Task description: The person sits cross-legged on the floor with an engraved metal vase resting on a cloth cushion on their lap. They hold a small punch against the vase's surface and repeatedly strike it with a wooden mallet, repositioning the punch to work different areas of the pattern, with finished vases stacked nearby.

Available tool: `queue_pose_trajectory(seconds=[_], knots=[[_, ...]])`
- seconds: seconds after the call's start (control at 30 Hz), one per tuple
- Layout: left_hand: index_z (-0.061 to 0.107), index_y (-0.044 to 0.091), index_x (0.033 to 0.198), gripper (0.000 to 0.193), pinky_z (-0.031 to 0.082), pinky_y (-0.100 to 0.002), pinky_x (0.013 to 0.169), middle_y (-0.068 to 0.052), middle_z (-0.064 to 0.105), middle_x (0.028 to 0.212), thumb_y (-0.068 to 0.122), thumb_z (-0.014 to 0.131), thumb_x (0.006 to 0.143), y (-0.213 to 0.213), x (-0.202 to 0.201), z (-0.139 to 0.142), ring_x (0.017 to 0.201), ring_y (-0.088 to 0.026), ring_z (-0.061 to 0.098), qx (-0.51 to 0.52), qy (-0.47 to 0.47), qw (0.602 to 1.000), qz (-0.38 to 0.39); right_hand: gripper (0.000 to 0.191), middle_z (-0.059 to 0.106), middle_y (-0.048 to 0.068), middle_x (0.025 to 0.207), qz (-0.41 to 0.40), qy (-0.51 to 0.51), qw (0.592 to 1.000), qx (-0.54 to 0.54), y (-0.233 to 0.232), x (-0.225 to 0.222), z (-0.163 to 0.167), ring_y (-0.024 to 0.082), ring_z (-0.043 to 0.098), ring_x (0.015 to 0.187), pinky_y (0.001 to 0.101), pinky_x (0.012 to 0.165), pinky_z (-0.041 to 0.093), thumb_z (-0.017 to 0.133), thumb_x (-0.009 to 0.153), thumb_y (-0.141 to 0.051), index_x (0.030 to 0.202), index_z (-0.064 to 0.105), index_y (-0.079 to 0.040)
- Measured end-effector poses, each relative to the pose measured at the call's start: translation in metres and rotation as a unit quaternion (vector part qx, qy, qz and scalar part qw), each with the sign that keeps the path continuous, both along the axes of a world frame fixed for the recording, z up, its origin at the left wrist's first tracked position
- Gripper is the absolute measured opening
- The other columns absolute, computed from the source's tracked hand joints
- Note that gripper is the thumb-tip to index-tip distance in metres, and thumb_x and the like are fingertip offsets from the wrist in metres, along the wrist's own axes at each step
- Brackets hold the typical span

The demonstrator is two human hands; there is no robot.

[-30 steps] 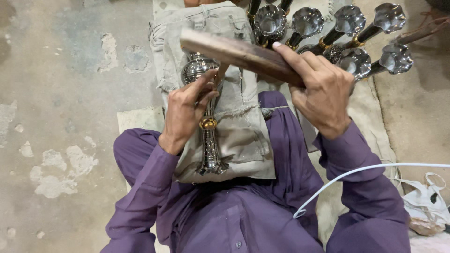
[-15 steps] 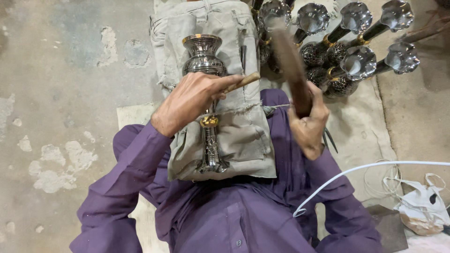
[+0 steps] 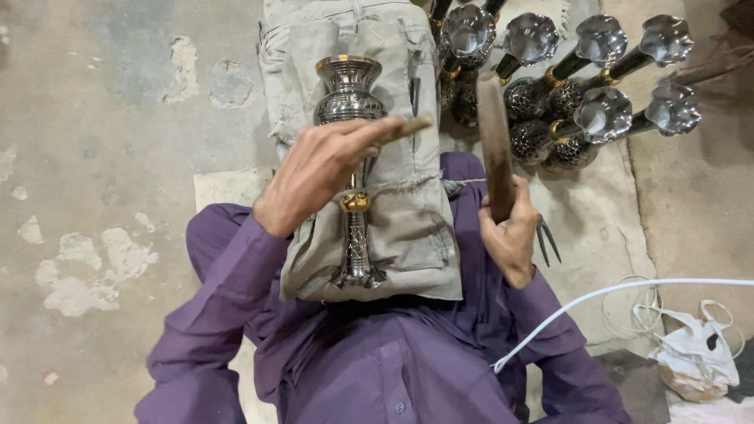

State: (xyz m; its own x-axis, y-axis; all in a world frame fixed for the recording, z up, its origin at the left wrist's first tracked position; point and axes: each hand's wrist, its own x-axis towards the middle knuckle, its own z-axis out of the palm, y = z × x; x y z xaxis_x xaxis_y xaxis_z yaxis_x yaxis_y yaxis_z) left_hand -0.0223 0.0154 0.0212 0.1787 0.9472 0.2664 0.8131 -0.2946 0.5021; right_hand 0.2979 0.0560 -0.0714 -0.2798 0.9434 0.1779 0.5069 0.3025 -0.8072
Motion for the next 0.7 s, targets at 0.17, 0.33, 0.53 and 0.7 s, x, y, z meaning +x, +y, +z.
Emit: queue_pose_trajectory(seconds=[0.17, 0.33, 0.53, 0.7], knots=[[0.055, 0.008, 0.142, 0.053, 0.066, -0.033, 0.085, -0.011, 0.077, 0.11, 0.003, 0.079, 0.095, -0.037, 0.015, -0.029, 0.101, -0.02, 0.079, 0.107, -0.304, 0.926, 0.199, 0.057, 0.07, 0.013, 0.109, 0.096, -0.019, 0.989, 0.112, 0.027, 0.003, 0.046, 0.022, 0.071, 0.1, 0.0352, 0.089, 0.057, 0.073, 0.093, 0.0, 0.144, 0.048, -0.004], [0.048, 0.006, 0.143, 0.054, 0.067, -0.031, 0.089, -0.013, 0.077, 0.113, 0.0, 0.078, 0.098, -0.04, 0.031, -0.06, 0.106, -0.02, 0.079, 0.147, -0.421, 0.862, 0.24, 0.062, 0.065, 0.011, 0.117, 0.16, -0.132, 0.961, 0.183, 0.054, -0.012, 0.11, 0.021, 0.071, 0.096, 0.0345, 0.084, 0.06, 0.081, 0.094, -0.013, 0.151, 0.057, -0.013], [0.046, 0.005, 0.142, 0.057, 0.068, -0.03, 0.086, -0.011, 0.077, 0.111, 0.001, 0.08, 0.096, -0.035, 0.038, -0.073, 0.104, -0.019, 0.078, 0.167, -0.428, 0.849, 0.26, 0.068, 0.066, 0.006, 0.112, 0.221, -0.354, 0.848, 0.327, 0.066, -0.047, 0.175, 0.023, 0.069, 0.086, 0.0352, 0.068, 0.057, 0.082, 0.087, -0.02, 0.151, 0.061, -0.023], [0.046, 0.006, 0.144, 0.055, 0.067, -0.031, 0.087, -0.012, 0.078, 0.112, 0.001, 0.077, 0.099, -0.034, 0.04, -0.071, 0.105, -0.02, 0.079, 0.18, -0.396, 0.865, 0.251, 0.067, 0.066, 0.003, 0.105, 0.23, -0.38, 0.766, 0.464, 0.067, -0.075, 0.215, 0.022, 0.067, 0.08, 0.0339, 0.058, 0.053, 0.085, 0.082, -0.023, 0.144, 0.062, -0.025]])
